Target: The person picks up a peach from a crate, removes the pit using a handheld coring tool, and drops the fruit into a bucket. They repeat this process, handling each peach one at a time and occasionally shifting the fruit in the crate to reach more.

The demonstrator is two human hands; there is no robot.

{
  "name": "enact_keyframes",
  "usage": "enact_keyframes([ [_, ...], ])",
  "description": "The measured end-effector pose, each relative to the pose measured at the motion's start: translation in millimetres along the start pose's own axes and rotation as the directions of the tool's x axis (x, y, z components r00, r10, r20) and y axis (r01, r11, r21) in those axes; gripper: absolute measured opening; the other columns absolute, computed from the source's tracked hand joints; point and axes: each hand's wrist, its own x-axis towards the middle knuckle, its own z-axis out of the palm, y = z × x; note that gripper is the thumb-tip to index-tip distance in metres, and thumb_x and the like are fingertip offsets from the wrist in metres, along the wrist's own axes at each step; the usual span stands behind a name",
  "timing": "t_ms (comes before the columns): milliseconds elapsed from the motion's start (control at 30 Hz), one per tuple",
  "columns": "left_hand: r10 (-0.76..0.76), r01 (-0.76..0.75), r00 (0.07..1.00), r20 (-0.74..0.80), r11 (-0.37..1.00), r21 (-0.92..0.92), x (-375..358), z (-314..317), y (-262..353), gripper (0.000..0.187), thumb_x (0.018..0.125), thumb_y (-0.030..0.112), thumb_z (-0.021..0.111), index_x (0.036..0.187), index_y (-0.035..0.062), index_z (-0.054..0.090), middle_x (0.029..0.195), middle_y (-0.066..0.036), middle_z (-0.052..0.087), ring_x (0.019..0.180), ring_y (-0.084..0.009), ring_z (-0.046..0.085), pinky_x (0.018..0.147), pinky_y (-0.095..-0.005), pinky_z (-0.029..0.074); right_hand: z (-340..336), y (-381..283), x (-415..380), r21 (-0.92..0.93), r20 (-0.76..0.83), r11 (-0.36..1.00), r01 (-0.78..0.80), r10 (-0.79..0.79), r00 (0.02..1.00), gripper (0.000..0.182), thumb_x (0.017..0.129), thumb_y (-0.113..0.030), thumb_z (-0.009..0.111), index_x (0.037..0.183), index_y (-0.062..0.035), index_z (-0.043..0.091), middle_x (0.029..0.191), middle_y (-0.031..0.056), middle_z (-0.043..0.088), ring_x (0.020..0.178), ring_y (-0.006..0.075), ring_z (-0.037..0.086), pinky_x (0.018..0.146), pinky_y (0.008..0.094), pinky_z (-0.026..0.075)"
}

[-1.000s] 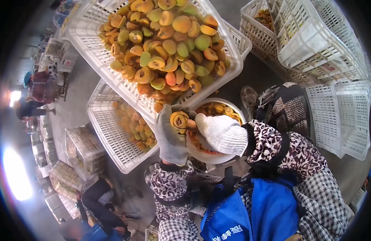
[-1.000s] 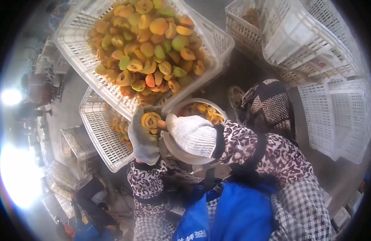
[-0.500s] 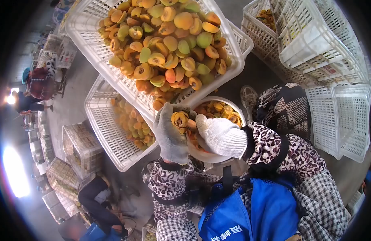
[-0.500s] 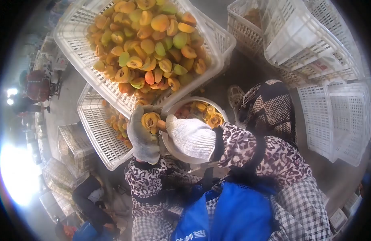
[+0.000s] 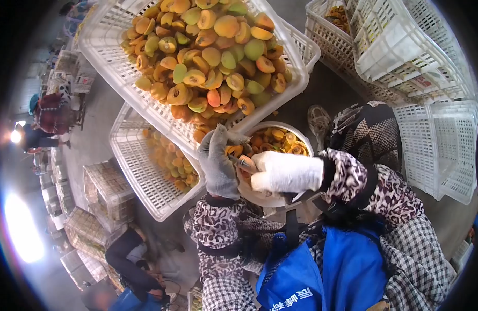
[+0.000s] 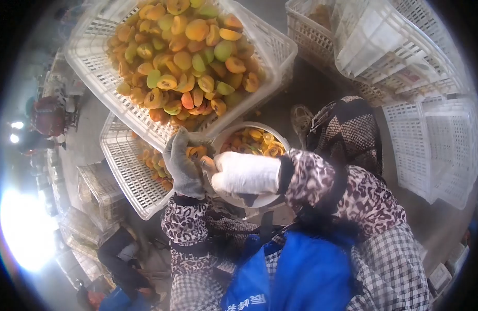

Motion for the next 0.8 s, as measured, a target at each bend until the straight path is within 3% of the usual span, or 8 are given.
enact_keyframes([
  [67, -0.019, 0.019, 1.000, -0.005, 1.000, -0.015, -1, 2, 2, 0.036, 0.098, 0.027, 0.049, 0.080, -0.0017, 0.061, 0.071, -0.013, 0.064, 0.060, -0.0189, 0.061, 0.058, -0.0303, 0.051, -19, -20, -1, 0.184, 0.386, 0.891, -0.415, 0.323, 0.864, 0.026, 0.085, -0.024, 0.060, 0.096, -0.0012, 0.063, 0.079, 0.0086, 0.065, 0.067, 0.0179, 0.061, 0.059, 0.0326, 0.048],
  [200, -0.133, 0.106, 0.983, -0.128, 0.974, -0.202, -3, 6, -2, 0.033, 0.098, 0.028, 0.047, 0.086, -0.0007, 0.060, 0.074, -0.012, 0.062, 0.061, -0.0214, 0.061, 0.057, -0.0325, 0.052, -11, -10, -3, 0.511, 0.398, 0.749, -0.422, 0.229, 0.888, 0.028, 0.082, -0.027, 0.063, 0.090, -0.0011, 0.067, 0.077, 0.0068, 0.065, 0.070, 0.0145, 0.060, 0.061, 0.0304, 0.046],
  [233, -0.129, 0.101, 0.983, -0.132, 0.974, -0.204, -4, 6, -4, 0.033, 0.098, 0.028, 0.047, 0.086, -0.0007, 0.060, 0.074, -0.012, 0.062, 0.061, -0.0214, 0.061, 0.057, -0.0325, 0.052, -16, -13, -1, 0.231, 0.383, 0.896, -0.378, 0.273, 0.882, 0.028, 0.083, -0.027, 0.064, 0.092, -0.0008, 0.067, 0.079, 0.0071, 0.065, 0.071, 0.0150, 0.061, 0.064, 0.0301, 0.047],
  [400, -0.224, 0.175, 0.962, -0.157, 0.946, -0.273, -9, 11, 7, 0.038, 0.099, 0.036, 0.048, 0.078, 0.0048, 0.055, 0.072, -0.011, 0.062, 0.062, -0.0234, 0.060, 0.057, -0.0322, 0.050, -11, 3, -1, 0.364, 0.381, 0.862, -0.353, 0.208, 0.901, 0.021, 0.086, -0.021, 0.061, 0.092, -0.0017, 0.065, 0.077, 0.0050, 0.064, 0.063, 0.0140, 0.059, 0.058, 0.0276, 0.048],
  [467, -0.287, 0.204, 0.941, -0.178, 0.903, -0.378, -11, 14, 14, 0.037, 0.099, 0.037, 0.047, 0.080, 0.0071, 0.054, 0.073, -0.011, 0.061, 0.063, -0.0232, 0.060, 0.057, -0.0322, 0.050, -7, 9, 3, 0.660, 0.601, 0.508, -0.553, 0.085, 0.795, 0.016, 0.087, -0.018, 0.061, 0.095, -0.0039, 0.062, 0.072, 0.0012, 0.060, 0.054, 0.0098, 0.055, 0.047, 0.0233, 0.044],
  [533, -0.356, 0.225, 0.913, -0.197, 0.845, -0.485, -14, 11, 17, 0.035, 0.099, 0.039, 0.046, 0.081, 0.0094, 0.053, 0.073, -0.010, 0.060, 0.063, -0.0230, 0.059, 0.057, -0.0322, 0.050, -7, -7, -4, 0.619, 0.509, 0.600, -0.507, 0.185, 0.841, 0.014, 0.087, -0.016, 0.061, 0.096, -0.0057, 0.059, 0.068, -0.0022, 0.055, 0.048, 0.0064, 0.050, 0.039, 0.0202, 0.038],
  [633, -0.288, 0.232, 0.948, -0.132, 0.915, -0.331, -20, 6, 23, 0.033, 0.100, 0.043, 0.040, 0.088, 0.0142, 0.051, 0.073, -0.009, 0.059, 0.065, -0.0245, 0.059, 0.059, -0.0331, 0.050, -11, -13, -5, 0.563, 0.506, 0.708, -0.426, 0.113, 0.855, 0.016, 0.083, -0.016, 0.063, 0.093, -0.0062, 0.058, 0.069, -0.0024, 0.054, 0.054, 0.0064, 0.050, 0.047, 0.0207, 0.040],
  [800, -0.280, 0.179, 0.941, -0.191, 0.890, -0.419, -12, -8, 10, 0.030, 0.100, 0.040, 0.043, 0.087, 0.0152, 0.051, 0.073, -0.009, 0.058, 0.065, -0.0251, 0.059, 0.061, -0.0360, 0.051, -7, -12, 0, 0.599, 0.465, 0.722, -0.347, 0.039, 0.885, 0.025, 0.082, -0.013, 0.067, 0.104, -0.0028, 0.060, 0.064, -0.0017, 0.056, 0.047, 0.0060, 0.051, 0.041, 0.0205, 0.042],
])
